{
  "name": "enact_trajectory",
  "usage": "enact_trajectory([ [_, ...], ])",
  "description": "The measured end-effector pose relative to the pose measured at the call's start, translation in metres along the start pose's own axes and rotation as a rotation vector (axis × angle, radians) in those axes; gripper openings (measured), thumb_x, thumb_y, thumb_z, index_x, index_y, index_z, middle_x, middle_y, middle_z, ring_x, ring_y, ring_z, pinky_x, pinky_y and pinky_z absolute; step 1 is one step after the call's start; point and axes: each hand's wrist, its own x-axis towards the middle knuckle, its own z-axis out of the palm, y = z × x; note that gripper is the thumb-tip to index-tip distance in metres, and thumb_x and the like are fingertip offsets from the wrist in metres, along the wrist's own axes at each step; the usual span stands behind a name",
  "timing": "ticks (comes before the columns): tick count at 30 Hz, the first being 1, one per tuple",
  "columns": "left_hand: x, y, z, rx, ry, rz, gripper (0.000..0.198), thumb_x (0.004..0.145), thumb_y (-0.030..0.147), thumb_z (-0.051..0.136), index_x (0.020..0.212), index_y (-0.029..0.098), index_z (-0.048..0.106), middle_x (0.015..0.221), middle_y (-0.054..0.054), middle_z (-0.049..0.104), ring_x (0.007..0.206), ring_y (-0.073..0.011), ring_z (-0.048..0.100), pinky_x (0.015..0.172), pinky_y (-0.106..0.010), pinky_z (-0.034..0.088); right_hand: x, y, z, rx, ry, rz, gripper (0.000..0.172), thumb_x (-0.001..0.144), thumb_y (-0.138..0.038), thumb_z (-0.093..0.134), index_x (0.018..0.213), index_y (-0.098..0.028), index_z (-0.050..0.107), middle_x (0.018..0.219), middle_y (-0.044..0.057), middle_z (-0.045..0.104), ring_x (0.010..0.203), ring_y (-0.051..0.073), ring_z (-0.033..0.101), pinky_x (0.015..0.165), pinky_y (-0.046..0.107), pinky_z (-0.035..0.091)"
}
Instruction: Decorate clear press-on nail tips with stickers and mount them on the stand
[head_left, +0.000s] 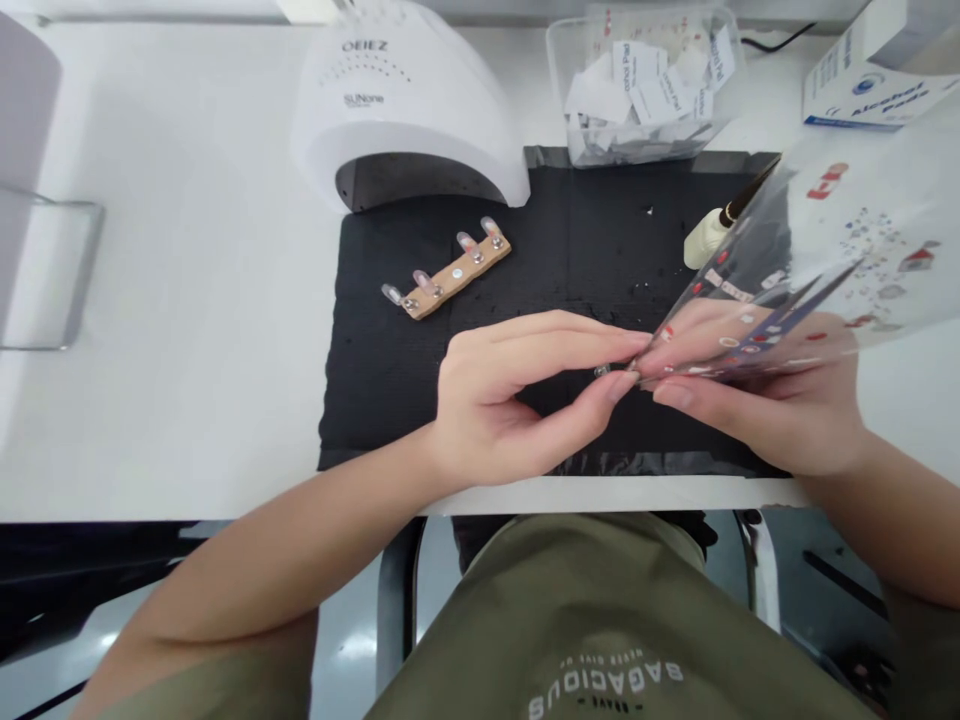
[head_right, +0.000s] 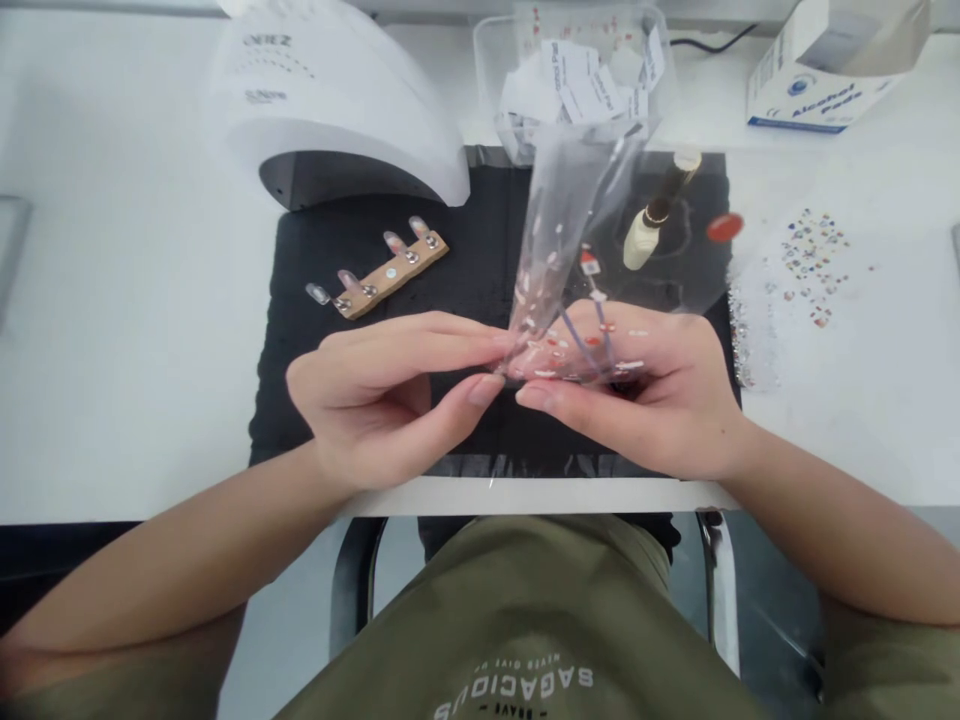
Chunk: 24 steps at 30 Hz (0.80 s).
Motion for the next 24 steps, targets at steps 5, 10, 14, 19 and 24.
enact_trajectory([
  [5,-0.0008,0.0002,-0.0027,-0.032,0.012,-0.093,0.020,0.102,0.022,0.086,0.118,0.033,0.092,0.106,-0.003,0.093,0.088,-0.0208,0.089,0.074,-0.030,0.075,0.0020,0.0001,0.0003,0.051,-0.007,0.050,0.020,0.099,-0.021,0.090,0.111,-0.036,0.092,0.091,-0.002,0.085,0.083,0.020,0.081,0.074,0.037,0.069],
  [10,-0.0037,-0.0002,-0.0079,-0.145,-0.038,-0.208,0.032,0.102,0.033,0.090,0.133,0.030,0.088,0.127,-0.009,0.090,0.100,-0.0223,0.089,0.073,-0.027,0.074,0.0033,0.0020,-0.0020,0.103,-0.010,0.047,0.021,0.100,-0.020,0.088,0.111,-0.037,0.092,0.099,0.000,0.089,0.086,0.021,0.083,0.079,0.039,0.072],
  [14,-0.0044,-0.0036,-0.0090,-0.242,-0.022,-0.365,0.038,0.102,0.044,0.091,0.137,0.031,0.085,0.133,-0.008,0.089,0.101,-0.0237,0.090,0.081,-0.032,0.077,0.0040,0.0010,-0.0053,0.108,-0.032,0.089,0.018,0.101,-0.023,0.089,0.112,-0.037,0.091,0.098,0.000,0.089,0.080,0.021,0.081,0.072,0.038,0.070],
  [19,-0.0003,-0.0068,-0.0072,-0.381,-0.045,-0.457,0.021,0.100,0.038,0.095,0.117,0.029,0.089,0.107,-0.003,0.091,0.087,-0.0196,0.089,0.071,-0.027,0.076,0.0028,0.0019,-0.0028,0.132,-0.020,0.135,0.004,0.099,-0.030,0.092,0.102,-0.032,0.090,0.089,-0.001,0.086,0.076,0.017,0.077,0.063,0.030,0.062],
  [24,0.0022,-0.0063,-0.0050,-0.458,0.053,-0.420,0.007,0.102,0.027,0.092,0.101,0.027,0.085,0.094,0.002,0.089,0.081,-0.0151,0.089,0.065,-0.019,0.072,0.0037,0.0088,0.0011,0.177,0.217,0.277,0.026,0.090,-0.045,0.102,0.110,-0.035,0.089,0.082,-0.004,0.071,0.062,0.013,0.056,0.054,0.030,0.050],
])
